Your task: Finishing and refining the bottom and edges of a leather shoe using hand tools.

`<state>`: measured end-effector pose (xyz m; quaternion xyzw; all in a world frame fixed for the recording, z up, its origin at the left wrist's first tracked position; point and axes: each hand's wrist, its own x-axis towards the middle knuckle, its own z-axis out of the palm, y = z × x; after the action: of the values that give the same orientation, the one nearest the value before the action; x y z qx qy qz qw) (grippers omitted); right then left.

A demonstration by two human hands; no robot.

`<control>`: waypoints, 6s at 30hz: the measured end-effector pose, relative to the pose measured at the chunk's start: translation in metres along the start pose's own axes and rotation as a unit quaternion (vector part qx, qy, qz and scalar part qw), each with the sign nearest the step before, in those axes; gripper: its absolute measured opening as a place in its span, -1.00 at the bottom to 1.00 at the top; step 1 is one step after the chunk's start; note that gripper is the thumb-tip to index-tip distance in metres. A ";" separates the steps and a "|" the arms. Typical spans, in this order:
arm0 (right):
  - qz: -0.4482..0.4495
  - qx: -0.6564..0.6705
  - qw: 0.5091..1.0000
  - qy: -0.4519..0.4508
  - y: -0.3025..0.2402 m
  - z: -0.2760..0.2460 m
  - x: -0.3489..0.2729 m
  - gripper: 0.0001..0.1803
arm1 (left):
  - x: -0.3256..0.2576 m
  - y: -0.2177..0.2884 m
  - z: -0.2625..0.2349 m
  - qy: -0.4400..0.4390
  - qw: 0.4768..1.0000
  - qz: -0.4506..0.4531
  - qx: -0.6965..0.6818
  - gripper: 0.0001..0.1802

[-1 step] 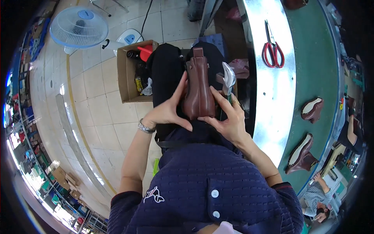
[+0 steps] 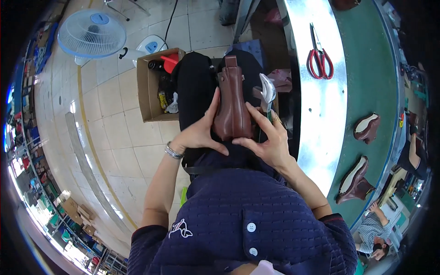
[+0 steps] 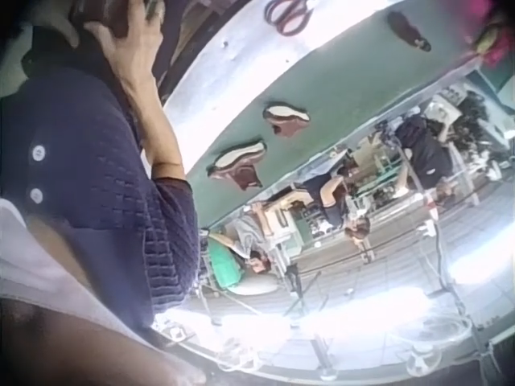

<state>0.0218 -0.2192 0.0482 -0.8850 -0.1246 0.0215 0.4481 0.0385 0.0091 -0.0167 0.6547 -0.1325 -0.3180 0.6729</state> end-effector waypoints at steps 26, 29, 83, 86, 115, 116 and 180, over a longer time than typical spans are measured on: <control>0.223 -0.312 0.906 0.180 0.225 -0.104 0.099 -0.51 | -0.044 0.050 -0.038 0.258 0.932 -0.145 -0.211 -0.37; 0.291 -0.288 0.908 0.088 0.223 -0.116 0.106 -0.47 | -0.017 0.058 -0.027 0.236 0.942 -0.161 -0.178 -0.25; 0.334 -0.045 0.931 0.140 0.111 -0.083 0.089 -0.44 | 0.033 0.032 -0.012 0.516 0.703 0.227 0.433 -0.83; 0.284 -0.175 0.927 0.170 0.203 -0.101 0.096 -0.41 | 0.029 0.042 -0.010 0.543 0.661 0.237 0.461 -0.87; 0.296 -0.361 0.859 0.210 0.208 -0.081 -0.059 -0.32 | 0.071 0.058 0.014 0.120 0.776 0.247 0.568 -0.50; 0.298 -0.360 0.860 0.206 0.205 -0.079 -0.056 -0.37 | 0.086 0.060 0.019 0.115 0.787 0.261 0.548 -0.48; 0.008 -0.126 0.991 -0.044 0.034 -0.107 0.141 -0.38 | 0.150 0.054 0.017 0.243 0.707 0.220 0.626 -0.24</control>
<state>0.1810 -0.2888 0.0958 -0.9337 -0.1382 0.0479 0.3269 0.1568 -0.0983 0.0014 0.9325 -0.2735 0.1657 0.1681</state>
